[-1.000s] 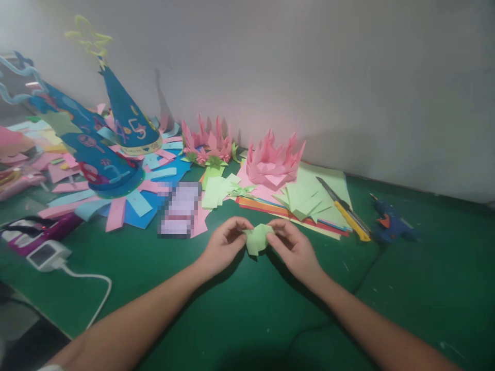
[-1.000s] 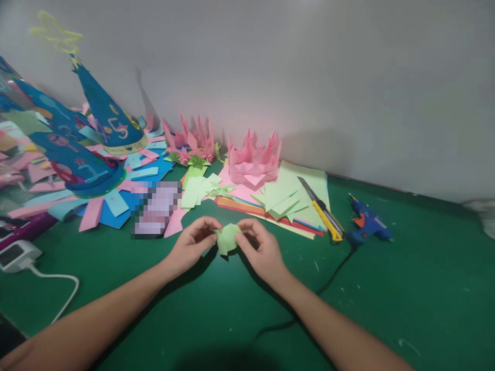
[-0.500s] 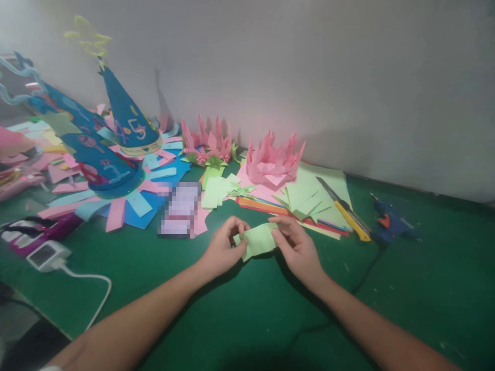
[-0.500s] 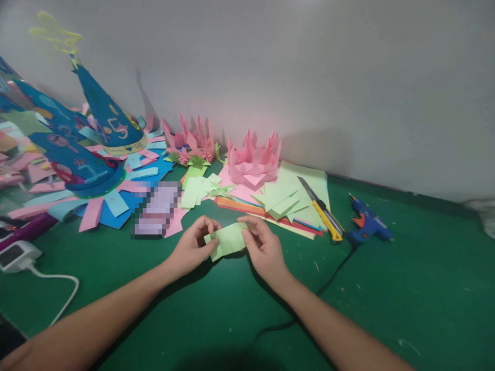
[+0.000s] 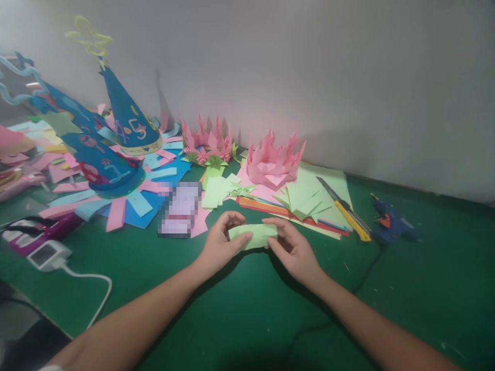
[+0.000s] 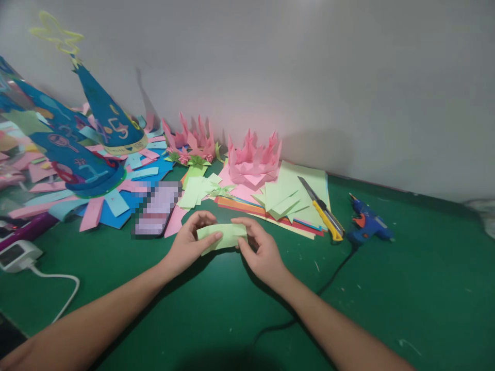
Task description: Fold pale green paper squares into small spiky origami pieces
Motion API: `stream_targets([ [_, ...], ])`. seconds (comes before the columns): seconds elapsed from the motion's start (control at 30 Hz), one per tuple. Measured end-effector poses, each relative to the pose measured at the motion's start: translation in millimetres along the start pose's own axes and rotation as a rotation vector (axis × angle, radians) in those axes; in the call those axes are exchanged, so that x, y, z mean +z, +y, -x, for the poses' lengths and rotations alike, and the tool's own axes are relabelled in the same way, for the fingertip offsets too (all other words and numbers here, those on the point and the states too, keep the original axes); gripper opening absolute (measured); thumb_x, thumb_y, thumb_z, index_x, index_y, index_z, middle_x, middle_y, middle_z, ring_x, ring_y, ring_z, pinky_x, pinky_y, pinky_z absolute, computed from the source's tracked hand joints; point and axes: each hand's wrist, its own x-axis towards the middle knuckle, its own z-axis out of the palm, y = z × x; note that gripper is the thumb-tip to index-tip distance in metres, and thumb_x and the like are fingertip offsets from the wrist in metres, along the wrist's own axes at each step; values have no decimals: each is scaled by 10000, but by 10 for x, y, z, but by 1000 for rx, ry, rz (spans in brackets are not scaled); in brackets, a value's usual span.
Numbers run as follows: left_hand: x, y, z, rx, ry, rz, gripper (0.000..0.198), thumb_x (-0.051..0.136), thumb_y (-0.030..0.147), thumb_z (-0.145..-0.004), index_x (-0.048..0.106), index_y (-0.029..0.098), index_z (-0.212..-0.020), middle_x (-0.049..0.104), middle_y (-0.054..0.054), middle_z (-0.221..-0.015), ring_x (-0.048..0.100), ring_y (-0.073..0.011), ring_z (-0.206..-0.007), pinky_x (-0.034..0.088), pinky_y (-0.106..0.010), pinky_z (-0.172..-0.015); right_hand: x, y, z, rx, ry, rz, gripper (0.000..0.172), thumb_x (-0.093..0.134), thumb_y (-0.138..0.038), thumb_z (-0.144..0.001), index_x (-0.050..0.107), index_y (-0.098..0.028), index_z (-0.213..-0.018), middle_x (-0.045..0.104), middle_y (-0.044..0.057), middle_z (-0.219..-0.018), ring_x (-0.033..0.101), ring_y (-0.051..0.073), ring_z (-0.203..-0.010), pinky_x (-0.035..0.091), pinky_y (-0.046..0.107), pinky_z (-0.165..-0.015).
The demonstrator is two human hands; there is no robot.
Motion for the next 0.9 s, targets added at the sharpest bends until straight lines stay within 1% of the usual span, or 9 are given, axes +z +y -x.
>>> stream_targets([
  [0.1,13,30,0,-99,-28,124,387,698,314,-688,459,188,-965,530,-1,-853,540,-112,-716,449,-213,-601,1,-4,-5,8,20,1,240,511,-236,-861,535,-241,-1100,641,46,-965,630,153,-764,565,278,-671],
  [0.17,13,63,5,-134,-36,136,376,694,344,-695,473,181,-951,537,-9,-875,530,-99,-686,444,-204,-584,4,-8,-1,9,25,28,244,510,-239,-865,534,-248,-1108,642,40,-946,629,154,-756,568,286,-675],
  [0.23,9,91,10,-137,-23,110,343,694,360,-695,516,169,-917,549,-21,-900,526,-101,-704,440,-200,-590,5,-9,8,0,18,67,281,493,-227,-871,524,-256,-1149,643,38,-946,627,151,-747,568,293,-685],
  [0.33,3,114,15,-186,-19,126,308,694,371,-696,566,158,-877,558,-6,-833,511,-95,-666,423,-197,-569,-2,-3,20,-30,-7,115,317,459,-214,-883,520,-262,-1190,642,43,-1005,628,140,-722,563,290,-684],
  [0.43,2,119,18,-237,-30,182,296,701,360,-691,575,151,-859,546,19,-754,491,-78,-616,405,-186,-551,-18,4,21,-63,-6,166,276,451,-221,-890,563,-254,-1139,644,45,-1045,634,141,-737,545,275,-684],
  [0.57,7,107,23,-235,-76,175,278,673,370,-723,580,154,-872,536,31,-698,469,-71,-587,387,-182,-546,-29,8,18,-96,28,220,227,474,-215,-876,593,-237,-1069,659,47,-1018,640,170,-865,521,272,-741],
  [0.73,13,79,37,-166,-101,59,242,622,369,-766,588,160,-885,567,15,-742,503,-92,-635,410,-196,-583,-14,13,16,-136,73,279,180,512,-181,-829,601,-224,-980,660,46,-974,632,181,-867,509,280,-746],
  [0.8,18,73,44,-144,-94,-17,229,611,359,-771,596,163,-888,593,2,-770,528,-109,-663,425,-209,-603,-11,11,16,-146,67,305,172,518,-168,-820,594,-226,-964,654,42,-943,624,183,-860,503,283,-747],
  [0.9,26,72,53,-126,-69,-105,212,617,339,-759,607,167,-883,626,-11,-810,559,-131,-709,439,-223,-634,-11,3,19,-147,54,335,144,517,-165,-820,581,-228,-933,642,35,-899,618,174,-809,497,272,-710],
])
